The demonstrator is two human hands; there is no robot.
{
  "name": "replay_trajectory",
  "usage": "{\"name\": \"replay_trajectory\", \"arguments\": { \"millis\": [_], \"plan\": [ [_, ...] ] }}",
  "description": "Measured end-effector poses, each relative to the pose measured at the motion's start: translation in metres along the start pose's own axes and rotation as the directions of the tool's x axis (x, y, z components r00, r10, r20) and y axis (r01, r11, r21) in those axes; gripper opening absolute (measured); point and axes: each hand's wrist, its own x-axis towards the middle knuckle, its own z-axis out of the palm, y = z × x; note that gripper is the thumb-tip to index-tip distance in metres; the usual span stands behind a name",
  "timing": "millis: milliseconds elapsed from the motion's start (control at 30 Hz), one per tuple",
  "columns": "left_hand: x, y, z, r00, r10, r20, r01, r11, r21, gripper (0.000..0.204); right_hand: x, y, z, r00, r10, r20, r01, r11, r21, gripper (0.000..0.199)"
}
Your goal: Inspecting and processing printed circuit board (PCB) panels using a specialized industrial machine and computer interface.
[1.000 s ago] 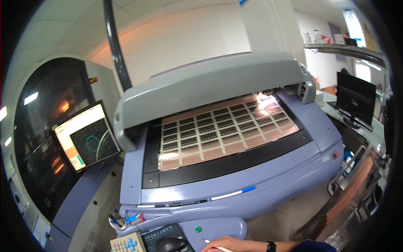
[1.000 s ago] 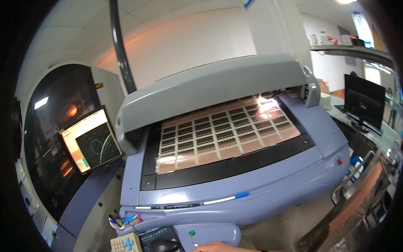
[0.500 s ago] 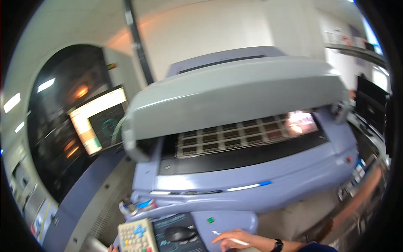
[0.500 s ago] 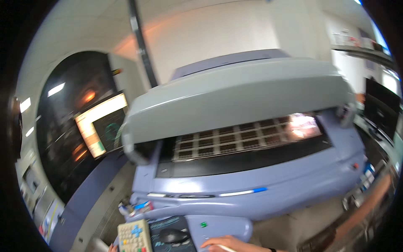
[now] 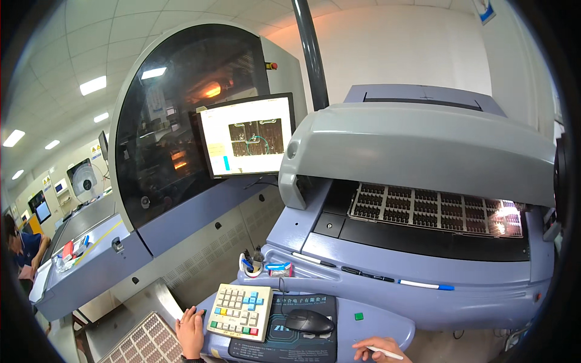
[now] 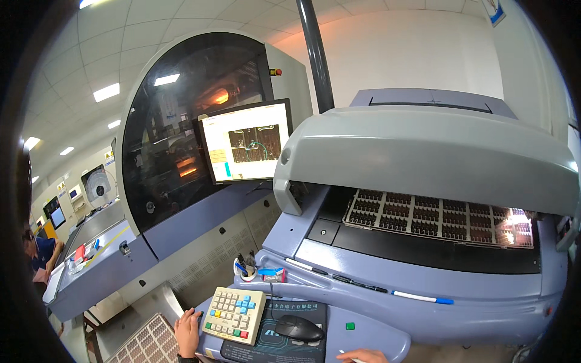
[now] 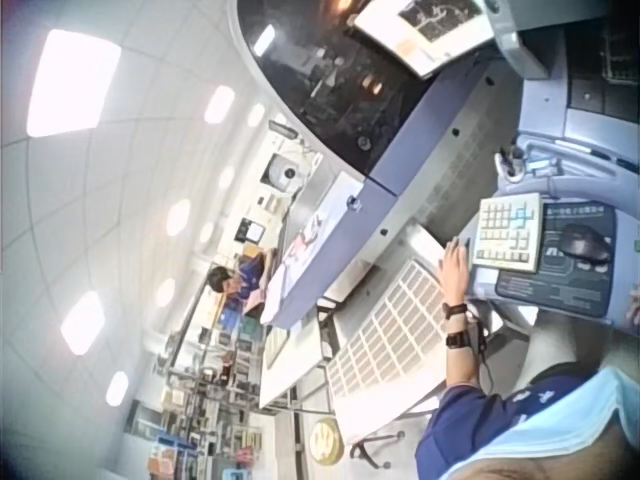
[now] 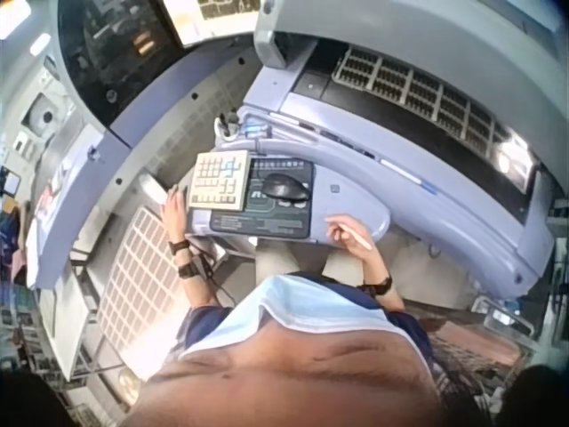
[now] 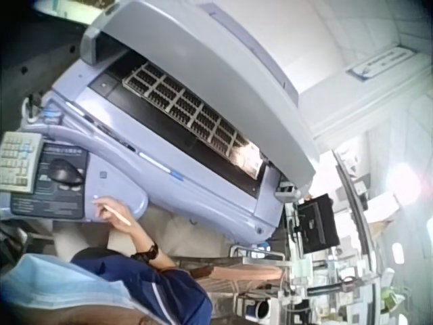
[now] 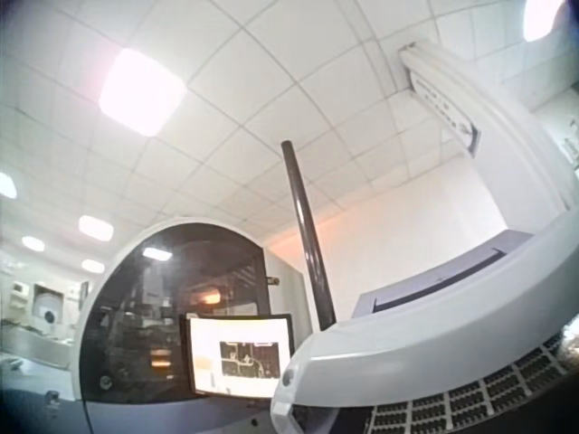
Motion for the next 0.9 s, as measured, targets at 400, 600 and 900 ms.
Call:
{"name": "replay_trajectory", "arguments": {
  "millis": [400, 600, 900],
  "plan": [
    [-0.001, -0.004, 0.001, 1.0, 0.001, -0.008, -0.001, 1.0, 0.001, 0.039, 0.0, 0.013, 0.0, 0.997, -0.071, -0.006, 0.071, 0.997, -0.024, 0.067],
    [0.001, -0.001, 0.002, 1.0, 0.019, -0.001, -0.019, 1.0, 0.009, 0.038, 0.003, 0.002, 0.003, 0.996, -0.089, -0.022, 0.079, 0.951, -0.299, 0.034],
    [0.001, 0.0, 0.003, 1.0, 0.019, -0.015, -0.019, 1.0, 0.004, 0.038, 0.007, -0.018, 0.008, 0.991, -0.12, -0.056, 0.086, 0.903, -0.42, 0.018]
  ]
}}
